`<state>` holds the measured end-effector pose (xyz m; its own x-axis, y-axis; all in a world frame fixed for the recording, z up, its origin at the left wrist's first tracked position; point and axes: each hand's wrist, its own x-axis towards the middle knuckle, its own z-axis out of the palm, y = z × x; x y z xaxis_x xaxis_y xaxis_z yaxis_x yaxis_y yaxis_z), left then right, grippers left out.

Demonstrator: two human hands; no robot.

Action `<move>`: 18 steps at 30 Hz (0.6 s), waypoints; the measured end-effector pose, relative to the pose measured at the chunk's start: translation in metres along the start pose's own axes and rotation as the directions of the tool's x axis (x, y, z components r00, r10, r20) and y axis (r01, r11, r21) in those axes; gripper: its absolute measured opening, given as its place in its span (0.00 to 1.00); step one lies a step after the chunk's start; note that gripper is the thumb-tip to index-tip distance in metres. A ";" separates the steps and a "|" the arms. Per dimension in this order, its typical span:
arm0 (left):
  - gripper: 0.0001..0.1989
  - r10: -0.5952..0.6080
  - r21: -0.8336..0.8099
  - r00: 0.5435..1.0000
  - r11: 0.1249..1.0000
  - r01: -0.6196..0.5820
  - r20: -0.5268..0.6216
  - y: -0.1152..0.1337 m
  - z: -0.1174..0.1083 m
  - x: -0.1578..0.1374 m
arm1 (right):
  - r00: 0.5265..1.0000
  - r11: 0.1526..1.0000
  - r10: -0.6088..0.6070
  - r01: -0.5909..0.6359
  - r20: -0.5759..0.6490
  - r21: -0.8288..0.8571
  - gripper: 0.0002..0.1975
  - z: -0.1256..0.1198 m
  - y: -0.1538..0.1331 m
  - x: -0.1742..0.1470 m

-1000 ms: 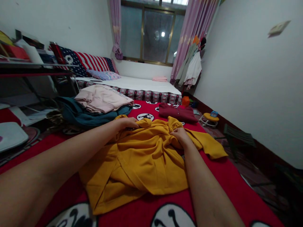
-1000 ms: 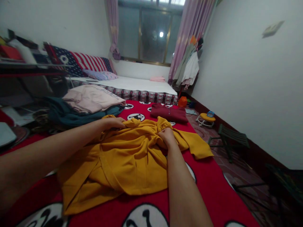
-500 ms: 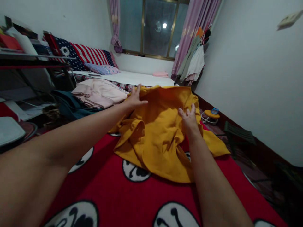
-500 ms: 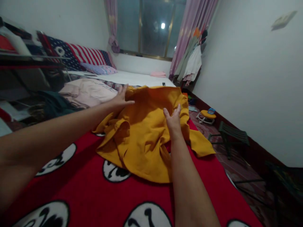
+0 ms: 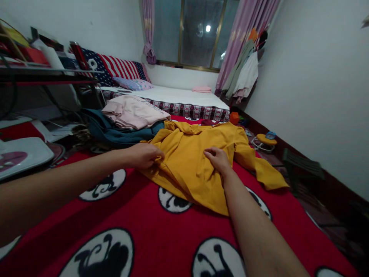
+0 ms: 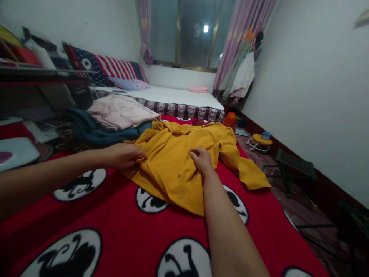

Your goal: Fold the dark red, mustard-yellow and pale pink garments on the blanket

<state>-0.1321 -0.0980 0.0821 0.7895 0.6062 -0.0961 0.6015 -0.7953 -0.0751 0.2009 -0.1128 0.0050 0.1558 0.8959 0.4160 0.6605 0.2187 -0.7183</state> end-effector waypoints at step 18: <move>0.33 0.038 -0.192 0.990 0.979 -0.063 -0.134 -0.024 0.040 -0.058 | 0.961 0.964 -0.246 0.256 0.128 -0.066 0.20 -0.074 -0.037 -0.106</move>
<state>-0.1967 -0.1141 0.0501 0.8208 0.5702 0.0349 0.5626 -0.8175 0.1230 0.2137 -0.2447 0.0285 -0.1069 0.8562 0.5054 0.7255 0.4148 -0.5491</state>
